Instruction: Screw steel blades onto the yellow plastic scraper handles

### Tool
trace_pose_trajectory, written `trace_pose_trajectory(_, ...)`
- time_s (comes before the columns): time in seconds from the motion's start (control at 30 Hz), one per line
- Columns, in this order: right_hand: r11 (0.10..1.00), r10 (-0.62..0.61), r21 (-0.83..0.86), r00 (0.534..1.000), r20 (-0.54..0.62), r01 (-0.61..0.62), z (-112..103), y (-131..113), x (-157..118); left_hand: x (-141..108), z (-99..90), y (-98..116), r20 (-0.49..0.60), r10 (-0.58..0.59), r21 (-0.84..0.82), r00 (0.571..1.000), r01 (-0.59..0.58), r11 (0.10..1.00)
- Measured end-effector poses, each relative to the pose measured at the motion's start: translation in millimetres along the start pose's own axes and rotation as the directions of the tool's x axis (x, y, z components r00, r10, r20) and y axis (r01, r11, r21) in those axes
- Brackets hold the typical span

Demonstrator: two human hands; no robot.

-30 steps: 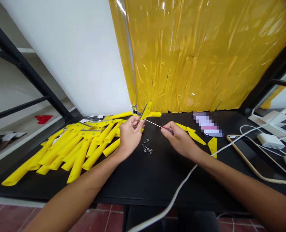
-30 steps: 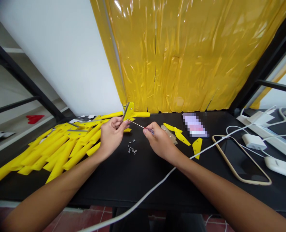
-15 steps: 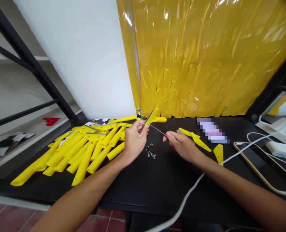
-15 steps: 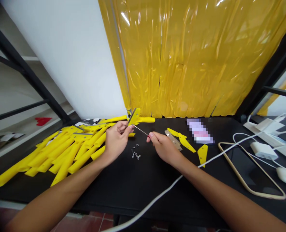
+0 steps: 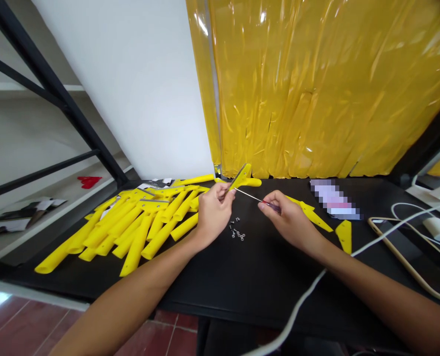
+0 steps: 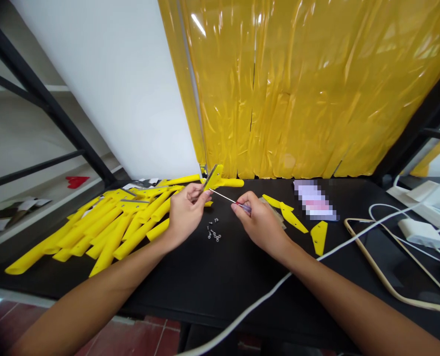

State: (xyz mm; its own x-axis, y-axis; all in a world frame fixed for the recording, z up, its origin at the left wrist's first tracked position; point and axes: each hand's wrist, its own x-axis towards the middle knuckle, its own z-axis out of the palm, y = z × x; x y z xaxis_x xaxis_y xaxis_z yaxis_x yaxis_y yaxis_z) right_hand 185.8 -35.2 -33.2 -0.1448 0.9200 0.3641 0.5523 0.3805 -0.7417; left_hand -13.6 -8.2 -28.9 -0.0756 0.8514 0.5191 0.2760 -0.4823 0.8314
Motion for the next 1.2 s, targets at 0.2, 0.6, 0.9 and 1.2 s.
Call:
trace_pose_trajectory(0.2,0.996,-0.028,-0.085,0.999,0.015,0.029,-2,-6,-3,1,-0.7,2,-0.015,0.028,-0.026,0.999,-0.029,0.999)
trace_pose_trajectory(0.6,0.998,-0.01,-0.065,1.0,0.01,0.011,-3,-3,-2,2,0.2,1,-0.005,0.056,-0.042,0.998,-0.056,0.998)
trace_pose_trajectory(0.9,0.994,-0.014,-0.111,1.0,0.024,0.017,-8,-7,-3,1,2.0,-3,-0.008,0.049,-0.035,0.999,-0.049,0.998)
trace_pose_trajectory(1.2,0.929,0.178,0.291,0.965,0.191,-0.229,-9,-16,-1,-4,4.1,0,0.023,0.081,-0.118,0.996,-0.078,0.99)
